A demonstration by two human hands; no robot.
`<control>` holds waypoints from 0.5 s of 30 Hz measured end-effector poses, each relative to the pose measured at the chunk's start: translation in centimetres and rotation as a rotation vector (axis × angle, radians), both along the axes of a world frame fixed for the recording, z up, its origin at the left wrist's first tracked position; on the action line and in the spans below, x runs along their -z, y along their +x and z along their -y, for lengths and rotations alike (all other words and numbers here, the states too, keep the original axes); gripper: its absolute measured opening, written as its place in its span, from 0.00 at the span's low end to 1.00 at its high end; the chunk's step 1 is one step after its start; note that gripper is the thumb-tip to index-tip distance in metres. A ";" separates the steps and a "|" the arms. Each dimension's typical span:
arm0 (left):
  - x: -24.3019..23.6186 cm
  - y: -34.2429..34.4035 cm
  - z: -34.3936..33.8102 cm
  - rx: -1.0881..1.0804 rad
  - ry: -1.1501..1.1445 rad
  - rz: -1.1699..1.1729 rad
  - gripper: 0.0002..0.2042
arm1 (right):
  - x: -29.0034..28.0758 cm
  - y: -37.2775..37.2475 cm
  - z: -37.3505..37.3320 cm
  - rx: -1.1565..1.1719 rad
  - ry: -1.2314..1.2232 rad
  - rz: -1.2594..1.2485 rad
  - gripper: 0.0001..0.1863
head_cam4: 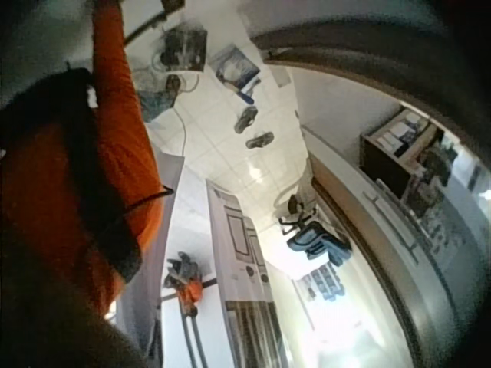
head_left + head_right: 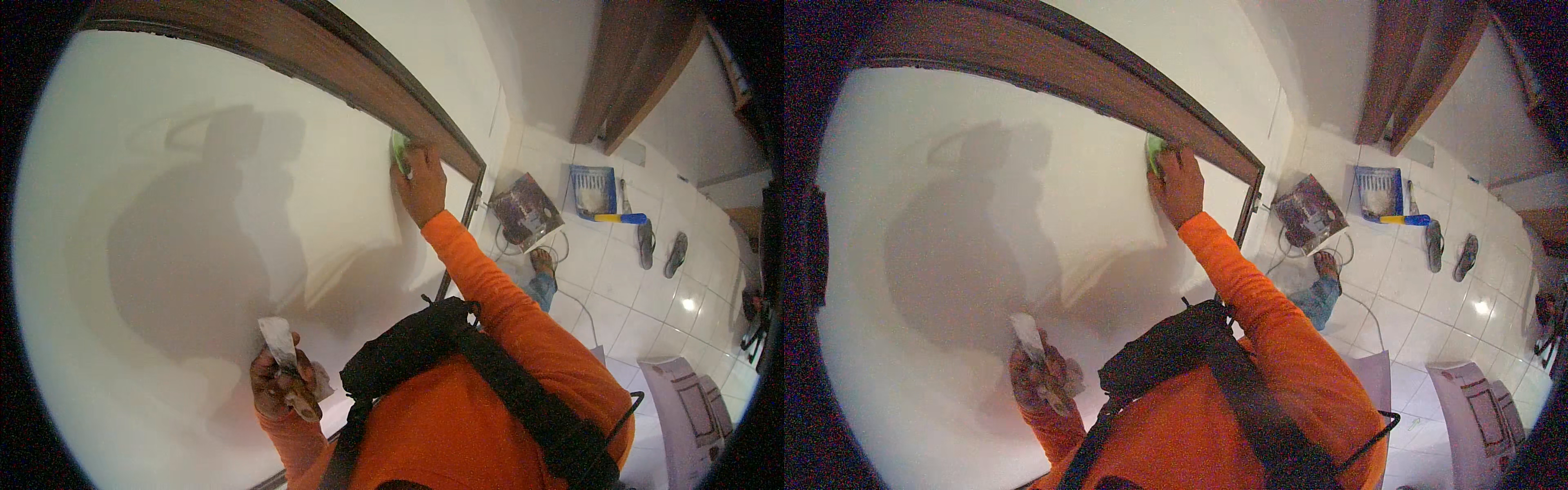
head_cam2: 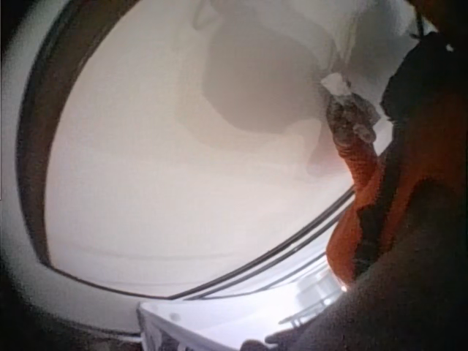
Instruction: The person applies white putty to the edges of a wall panel using a scraper and a sponge, then wipes the excess putty with a cloth.
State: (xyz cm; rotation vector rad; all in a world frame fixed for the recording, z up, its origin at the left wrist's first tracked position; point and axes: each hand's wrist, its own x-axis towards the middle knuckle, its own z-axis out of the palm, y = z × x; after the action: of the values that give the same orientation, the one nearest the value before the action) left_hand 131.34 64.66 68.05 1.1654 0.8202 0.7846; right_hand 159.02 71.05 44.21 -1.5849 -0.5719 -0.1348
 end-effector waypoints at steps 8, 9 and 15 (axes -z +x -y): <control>0.7 -0.5 -0.6 0.074 0.030 -0.128 0.28 | -2.5 1.6 2.0 -0.129 -0.210 0.187 0.21; 0.6 0.0 -0.8 0.077 0.028 -0.122 0.28 | -2.5 1.8 2.0 -0.145 -0.208 0.185 0.20; 0.7 -0.1 -1.0 0.074 0.029 -0.085 0.28 | 0.0 2.0 3.2 -0.246 -0.287 0.154 0.19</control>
State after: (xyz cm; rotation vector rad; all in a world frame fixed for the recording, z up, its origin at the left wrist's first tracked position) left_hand 131.21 65.70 67.33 1.2553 0.8333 0.6914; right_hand 161.06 67.83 44.22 -1.7745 -0.9346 0.0125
